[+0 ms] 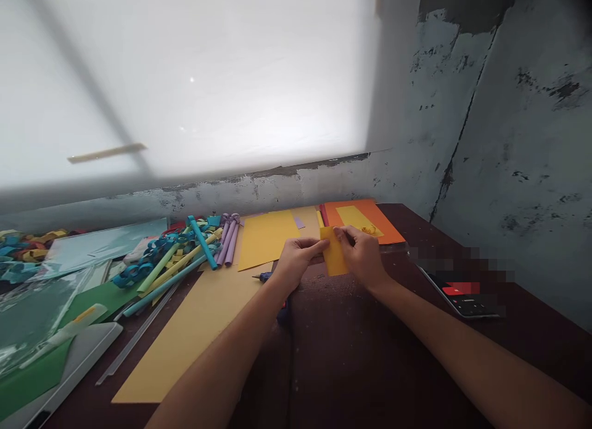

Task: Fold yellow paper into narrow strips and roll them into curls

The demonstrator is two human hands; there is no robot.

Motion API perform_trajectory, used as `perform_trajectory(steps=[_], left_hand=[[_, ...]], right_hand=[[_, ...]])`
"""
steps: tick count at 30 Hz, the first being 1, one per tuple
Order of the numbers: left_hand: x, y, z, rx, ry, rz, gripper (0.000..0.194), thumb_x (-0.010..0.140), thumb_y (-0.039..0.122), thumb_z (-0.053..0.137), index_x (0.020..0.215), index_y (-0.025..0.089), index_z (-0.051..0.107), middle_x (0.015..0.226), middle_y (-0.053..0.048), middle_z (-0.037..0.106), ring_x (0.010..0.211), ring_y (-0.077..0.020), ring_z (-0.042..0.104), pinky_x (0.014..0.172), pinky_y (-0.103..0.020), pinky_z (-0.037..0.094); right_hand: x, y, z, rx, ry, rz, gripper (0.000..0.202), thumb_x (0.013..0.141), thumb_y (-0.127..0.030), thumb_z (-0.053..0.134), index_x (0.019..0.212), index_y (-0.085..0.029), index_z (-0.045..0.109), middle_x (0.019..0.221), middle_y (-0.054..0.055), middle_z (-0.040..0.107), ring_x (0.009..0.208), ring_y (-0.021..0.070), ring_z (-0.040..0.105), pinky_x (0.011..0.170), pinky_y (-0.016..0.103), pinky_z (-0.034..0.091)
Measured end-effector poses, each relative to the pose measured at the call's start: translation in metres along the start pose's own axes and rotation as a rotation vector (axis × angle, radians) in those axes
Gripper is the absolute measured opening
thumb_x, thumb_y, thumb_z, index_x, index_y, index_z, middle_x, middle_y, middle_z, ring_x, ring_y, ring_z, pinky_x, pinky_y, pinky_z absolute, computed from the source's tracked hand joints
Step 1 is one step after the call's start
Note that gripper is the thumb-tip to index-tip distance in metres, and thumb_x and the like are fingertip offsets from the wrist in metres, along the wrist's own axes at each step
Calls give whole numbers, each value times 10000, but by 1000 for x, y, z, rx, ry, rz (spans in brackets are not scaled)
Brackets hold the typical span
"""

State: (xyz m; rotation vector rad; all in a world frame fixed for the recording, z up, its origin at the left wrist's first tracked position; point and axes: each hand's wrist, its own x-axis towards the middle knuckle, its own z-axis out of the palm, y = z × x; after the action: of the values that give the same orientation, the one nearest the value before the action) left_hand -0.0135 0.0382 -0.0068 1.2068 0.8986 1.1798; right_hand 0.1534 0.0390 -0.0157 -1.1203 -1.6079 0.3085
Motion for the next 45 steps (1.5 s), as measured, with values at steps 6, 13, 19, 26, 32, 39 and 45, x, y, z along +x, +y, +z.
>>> perform_trajectory(steps=[6, 13, 19, 26, 32, 39, 45], left_hand=[[2, 2, -5, -4, -15, -19, 425, 625, 474, 934, 850, 130, 822, 922, -128, 785, 861, -229, 723, 871, -377, 588], [3, 5, -8, -4, 37, 17, 413, 625, 455, 935, 863, 134, 831, 880, -112, 784, 809, -197, 711, 846, -342, 573], [1, 6, -7, -19, 85, 64, 419, 653, 471, 919, 889, 135, 837, 876, -108, 782, 841, -203, 705, 839, -325, 568], [3, 3, -8, 13, 126, 73, 436, 653, 488, 912, 894, 134, 834, 847, -94, 774, 790, -184, 693, 810, -315, 568], [2, 5, -8, 69, 119, 106, 429, 667, 501, 898, 895, 143, 837, 838, -86, 778, 780, -188, 696, 802, -316, 566], [3, 3, -8, 125, 97, 96, 412, 648, 512, 900, 854, 160, 842, 844, -97, 790, 836, -223, 718, 814, -329, 566], [3, 4, -9, 94, 17, -19, 423, 614, 486, 928, 837, 140, 833, 829, -109, 786, 778, -209, 713, 803, -343, 580]], right_hand=[[1, 0, 0, 51, -27, 3, 525, 999, -631, 444, 885, -201, 722, 733, 68, 724, 655, 216, 625, 596, 297, 400], [0, -2, -1, 57, -53, -16, 531, 1000, -639, 434, 904, -208, 729, 745, 69, 728, 669, 224, 632, 597, 300, 405], [0, 1, -1, 71, -99, -30, 535, 998, -640, 436, 891, -208, 733, 779, 79, 745, 698, 236, 646, 602, 305, 409], [1, -1, -3, 71, -123, -28, 561, 987, -662, 435, 846, -203, 726, 730, 64, 719, 654, 218, 612, 589, 301, 396], [3, 1, -4, 69, -131, -27, 541, 994, -636, 441, 841, -198, 720, 689, 51, 685, 619, 205, 583, 576, 301, 371], [6, 5, -6, 94, -122, 12, 523, 980, -632, 468, 827, -197, 712, 686, 46, 682, 616, 194, 565, 567, 295, 362], [8, 5, -8, 121, -128, 26, 517, 970, -624, 500, 807, -181, 709, 696, 47, 683, 636, 188, 569, 570, 288, 371]])
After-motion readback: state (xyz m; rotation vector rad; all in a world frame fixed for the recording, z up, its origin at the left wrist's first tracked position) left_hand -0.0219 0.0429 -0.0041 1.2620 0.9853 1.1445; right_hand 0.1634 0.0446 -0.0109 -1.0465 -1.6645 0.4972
